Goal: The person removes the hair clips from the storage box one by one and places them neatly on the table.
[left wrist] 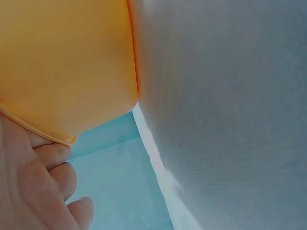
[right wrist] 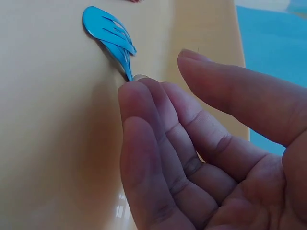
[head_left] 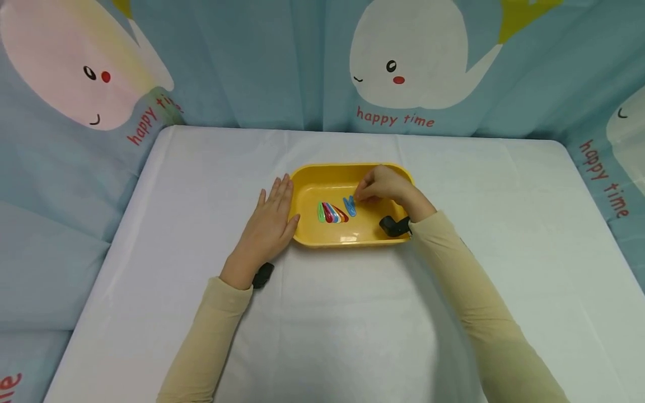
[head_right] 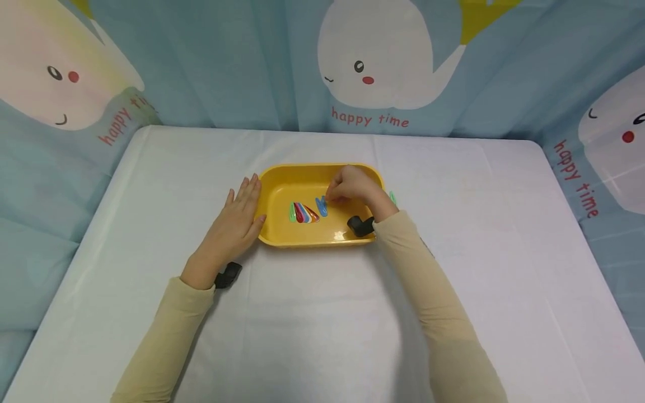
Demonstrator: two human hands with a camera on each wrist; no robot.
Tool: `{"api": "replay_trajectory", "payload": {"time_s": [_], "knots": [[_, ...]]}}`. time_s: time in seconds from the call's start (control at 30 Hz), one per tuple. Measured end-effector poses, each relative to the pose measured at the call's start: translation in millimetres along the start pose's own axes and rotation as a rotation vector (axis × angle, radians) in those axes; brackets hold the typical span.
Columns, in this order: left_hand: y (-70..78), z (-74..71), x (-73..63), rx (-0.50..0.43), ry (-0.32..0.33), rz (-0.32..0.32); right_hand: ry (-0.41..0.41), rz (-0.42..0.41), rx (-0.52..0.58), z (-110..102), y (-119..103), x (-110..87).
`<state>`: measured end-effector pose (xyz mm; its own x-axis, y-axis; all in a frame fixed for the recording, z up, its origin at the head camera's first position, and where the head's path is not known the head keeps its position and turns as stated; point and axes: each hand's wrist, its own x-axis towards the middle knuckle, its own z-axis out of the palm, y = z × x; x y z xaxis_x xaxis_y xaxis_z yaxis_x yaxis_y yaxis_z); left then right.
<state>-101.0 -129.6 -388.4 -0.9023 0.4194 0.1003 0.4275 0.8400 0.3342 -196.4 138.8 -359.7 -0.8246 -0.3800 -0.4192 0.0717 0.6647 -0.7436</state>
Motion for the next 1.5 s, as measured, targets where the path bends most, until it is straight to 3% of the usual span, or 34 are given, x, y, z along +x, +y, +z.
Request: {"api": "replay_trajectory", "payload": {"time_s": [0.5, 1.13, 1.5], "knots": [[0.2, 1.3, -0.3, 0.007, 0.000, -0.003, -0.062, 0.004, -0.018, 5, 5, 5.4], [1.8, 0.8, -1.3, 0.008, -0.001, -0.010, -0.020, -0.063, -0.353, 16, -4, 8.7], [2.8, -0.5, -1.1, 0.011, -0.007, -0.012, -0.012, -0.084, -0.278, 14, 0, 7.8]]}}
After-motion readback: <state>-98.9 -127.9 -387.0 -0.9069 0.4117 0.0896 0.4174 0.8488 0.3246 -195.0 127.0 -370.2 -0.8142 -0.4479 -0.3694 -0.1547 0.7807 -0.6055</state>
